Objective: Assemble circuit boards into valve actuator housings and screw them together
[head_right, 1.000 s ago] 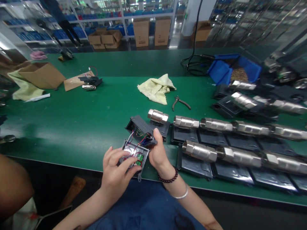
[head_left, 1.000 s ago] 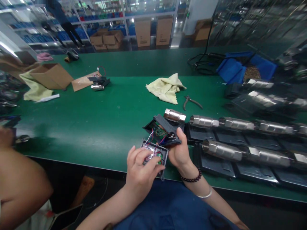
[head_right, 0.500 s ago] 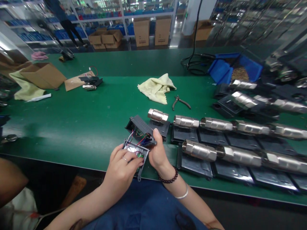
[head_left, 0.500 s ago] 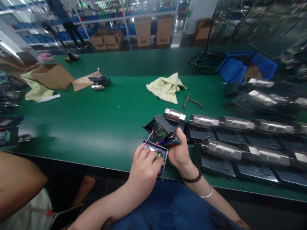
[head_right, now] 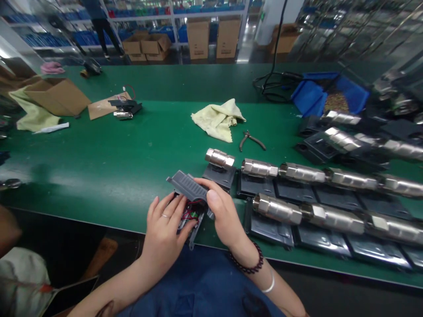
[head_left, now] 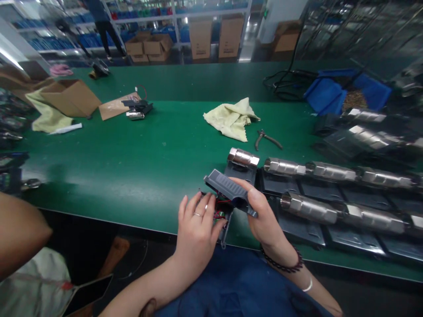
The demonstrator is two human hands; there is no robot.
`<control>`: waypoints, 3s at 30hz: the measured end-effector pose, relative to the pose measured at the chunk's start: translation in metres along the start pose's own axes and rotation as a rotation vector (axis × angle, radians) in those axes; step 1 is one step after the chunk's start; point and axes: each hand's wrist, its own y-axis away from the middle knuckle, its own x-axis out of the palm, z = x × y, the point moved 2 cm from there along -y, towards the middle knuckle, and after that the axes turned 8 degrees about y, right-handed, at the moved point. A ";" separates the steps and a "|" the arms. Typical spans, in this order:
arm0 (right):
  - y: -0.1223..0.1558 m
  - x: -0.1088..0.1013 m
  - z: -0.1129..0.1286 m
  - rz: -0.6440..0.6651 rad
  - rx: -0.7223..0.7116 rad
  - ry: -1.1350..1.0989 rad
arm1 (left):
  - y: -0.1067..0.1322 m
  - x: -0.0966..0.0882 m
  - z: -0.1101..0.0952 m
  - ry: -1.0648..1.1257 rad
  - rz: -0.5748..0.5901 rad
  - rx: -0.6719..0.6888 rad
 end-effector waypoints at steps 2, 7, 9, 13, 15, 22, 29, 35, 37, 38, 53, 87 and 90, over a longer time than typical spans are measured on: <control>0.002 -0.001 0.006 0.046 0.000 -0.013 | -0.002 -0.003 -0.001 0.005 0.017 0.007; 0.005 0.002 0.018 0.055 0.024 0.154 | -0.006 -0.008 -0.005 -0.038 0.034 -0.060; 0.008 0.004 0.020 0.059 -0.012 0.236 | -0.006 -0.008 -0.006 -0.044 0.039 -0.079; 0.013 0.005 0.017 0.067 -0.140 0.391 | 0.001 -0.003 -0.004 -0.054 -0.018 -0.085; 0.016 0.005 0.015 0.064 -0.179 0.447 | 0.007 0.001 -0.001 -0.083 -0.118 -0.132; 0.024 0.011 0.017 0.086 -0.312 0.563 | 0.023 0.016 0.007 0.050 -0.312 -0.280; 0.030 0.013 0.012 0.136 -0.414 0.666 | 0.046 0.014 0.025 0.626 -0.196 -0.441; 0.031 0.013 0.009 0.139 -0.411 0.701 | 0.067 0.023 0.044 0.923 -0.022 -0.594; 0.030 0.014 0.010 0.143 -0.402 0.710 | 0.069 0.025 0.047 0.960 -0.023 -0.613; 0.030 0.014 0.010 0.145 -0.399 0.716 | 0.069 0.025 0.047 0.970 -0.026 -0.615; 0.029 0.013 0.021 0.274 -0.433 0.831 | 0.047 -0.002 0.057 0.991 -0.019 -0.586; 0.066 -0.003 -0.053 0.034 -0.733 0.861 | 0.048 0.022 0.050 0.627 0.052 0.210; 0.073 -0.009 -0.055 0.030 -0.772 0.958 | 0.046 0.026 0.042 0.613 -0.050 0.279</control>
